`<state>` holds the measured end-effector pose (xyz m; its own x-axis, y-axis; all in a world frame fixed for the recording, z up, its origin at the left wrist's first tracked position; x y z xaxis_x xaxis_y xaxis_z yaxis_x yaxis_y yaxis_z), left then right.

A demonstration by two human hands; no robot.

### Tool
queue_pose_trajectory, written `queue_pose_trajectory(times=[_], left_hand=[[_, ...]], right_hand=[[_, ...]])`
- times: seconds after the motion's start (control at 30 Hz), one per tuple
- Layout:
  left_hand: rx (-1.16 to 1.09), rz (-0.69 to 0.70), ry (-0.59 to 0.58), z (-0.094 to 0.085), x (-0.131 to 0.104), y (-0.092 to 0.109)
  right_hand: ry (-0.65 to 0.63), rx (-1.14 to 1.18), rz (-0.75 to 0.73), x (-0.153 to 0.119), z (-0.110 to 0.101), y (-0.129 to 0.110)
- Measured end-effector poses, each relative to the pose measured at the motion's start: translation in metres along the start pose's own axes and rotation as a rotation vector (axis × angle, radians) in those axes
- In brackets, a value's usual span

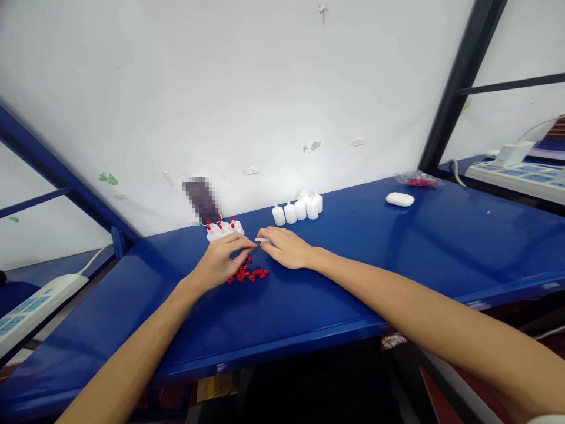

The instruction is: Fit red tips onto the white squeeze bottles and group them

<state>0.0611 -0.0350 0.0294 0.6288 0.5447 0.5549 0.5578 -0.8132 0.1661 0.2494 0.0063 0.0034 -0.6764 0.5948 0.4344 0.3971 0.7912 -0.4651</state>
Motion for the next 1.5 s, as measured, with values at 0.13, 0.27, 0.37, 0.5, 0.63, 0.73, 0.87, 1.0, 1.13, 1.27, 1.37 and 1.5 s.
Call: queue_pose_trajectory(times=[0.13,0.27,0.37,0.5,0.63,0.73,0.87,1.0,1.13,1.27,1.37,1.5], left_hand=[[0.011,0.004,0.133,0.001,0.002,0.003],[0.026,0.006,0.197,0.004,0.003,0.006],[0.023,0.018,0.221,0.004,0.003,0.007],[0.052,0.056,0.214,0.004,0.002,0.006],[0.077,0.108,0.185,0.005,0.000,0.005],[0.087,0.137,0.161,0.004,-0.001,0.007],[0.115,0.176,0.110,0.004,-0.001,0.012],[0.106,0.201,0.044,0.006,-0.001,0.017],[0.159,0.188,0.081,0.007,0.002,0.021],[0.292,0.089,0.105,0.007,0.003,0.021],[0.269,0.040,0.092,0.011,0.002,0.019],[0.180,0.079,0.091,0.021,0.000,0.018]], right_hand=[[-0.009,0.017,0.003,-0.001,-0.001,-0.003],[0.022,0.056,-0.006,-0.002,-0.003,-0.008],[0.033,0.069,-0.013,-0.003,-0.005,-0.013],[0.010,0.067,-0.009,-0.005,-0.006,-0.017],[-0.005,0.030,0.009,-0.004,-0.004,-0.014],[-0.022,0.017,-0.011,-0.003,-0.003,-0.013],[-0.038,0.020,-0.016,-0.005,-0.003,-0.020],[-0.019,-0.072,0.066,-0.006,-0.003,-0.029],[-0.012,0.032,0.178,-0.005,-0.001,-0.032],[0.036,0.092,0.143,-0.004,-0.002,-0.035],[0.091,0.071,0.123,-0.005,-0.002,-0.036],[0.119,0.090,0.108,-0.008,-0.001,-0.036]])
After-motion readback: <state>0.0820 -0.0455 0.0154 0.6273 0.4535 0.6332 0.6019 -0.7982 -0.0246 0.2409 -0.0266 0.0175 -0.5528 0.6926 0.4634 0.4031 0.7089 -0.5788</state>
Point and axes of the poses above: each hand's wrist, its own x-axis towards the middle knuckle, its own z-axis out of the palm, y = z × x, the point moved 2 cm from there along x, towards the middle knuckle
